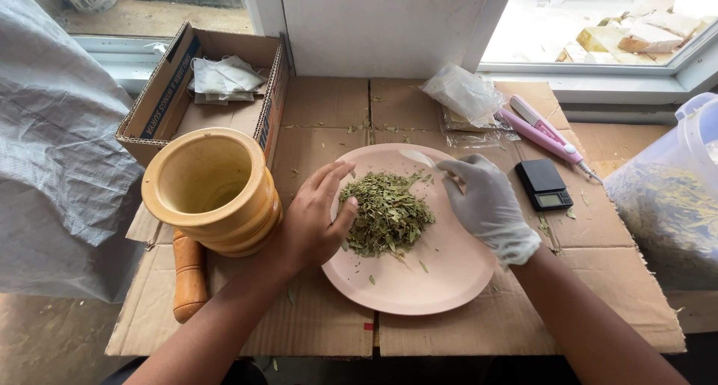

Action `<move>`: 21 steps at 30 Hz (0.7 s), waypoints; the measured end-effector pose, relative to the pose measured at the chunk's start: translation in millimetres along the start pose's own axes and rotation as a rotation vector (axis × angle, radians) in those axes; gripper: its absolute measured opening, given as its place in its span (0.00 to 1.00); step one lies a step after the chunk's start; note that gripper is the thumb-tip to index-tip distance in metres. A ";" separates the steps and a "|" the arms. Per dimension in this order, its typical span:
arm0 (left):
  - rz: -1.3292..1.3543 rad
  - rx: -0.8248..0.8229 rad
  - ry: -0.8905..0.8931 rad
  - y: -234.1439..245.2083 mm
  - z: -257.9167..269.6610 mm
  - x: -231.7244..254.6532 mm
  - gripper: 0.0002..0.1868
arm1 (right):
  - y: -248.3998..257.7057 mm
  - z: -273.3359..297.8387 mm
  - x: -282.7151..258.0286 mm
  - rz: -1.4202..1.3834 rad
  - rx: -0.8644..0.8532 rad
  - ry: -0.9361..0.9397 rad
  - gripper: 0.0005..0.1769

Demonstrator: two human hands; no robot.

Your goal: Sorting dried tea leaves on a plate by hand to remove stems and other impurities.

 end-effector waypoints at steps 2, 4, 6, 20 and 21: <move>0.062 -0.013 0.016 -7.6 -1.4 -9.8 0.27 | -15.2 -14.5 3.8 -0.025 -0.040 0.071 0.15; 0.130 -0.034 0.033 -14.1 1.9 -13.1 0.28 | -23.8 -15.6 -9.2 -0.048 -0.083 0.133 0.15; 0.171 -0.001 0.047 -12.8 2.0 -12.3 0.28 | -27.1 -14.3 -43.1 -0.223 -0.202 0.194 0.16; 0.103 0.172 -0.136 1.7 -6.2 8.2 0.24 | 17.6 -7.1 -52.4 -0.247 -0.123 0.253 0.13; 0.134 0.159 -0.154 1.4 -7.8 11.2 0.29 | 20.3 -5.9 -60.2 -0.252 -0.146 0.257 0.13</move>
Point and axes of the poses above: each hand's wrist, its own z-axis away from the middle knuckle, its own y-axis out of the back of the hand, x = y × z, the point moved 2 cm from there along -z, towards the middle knuckle, and after that the axes turned 14 degrees about -z, right-handed, at the moved point
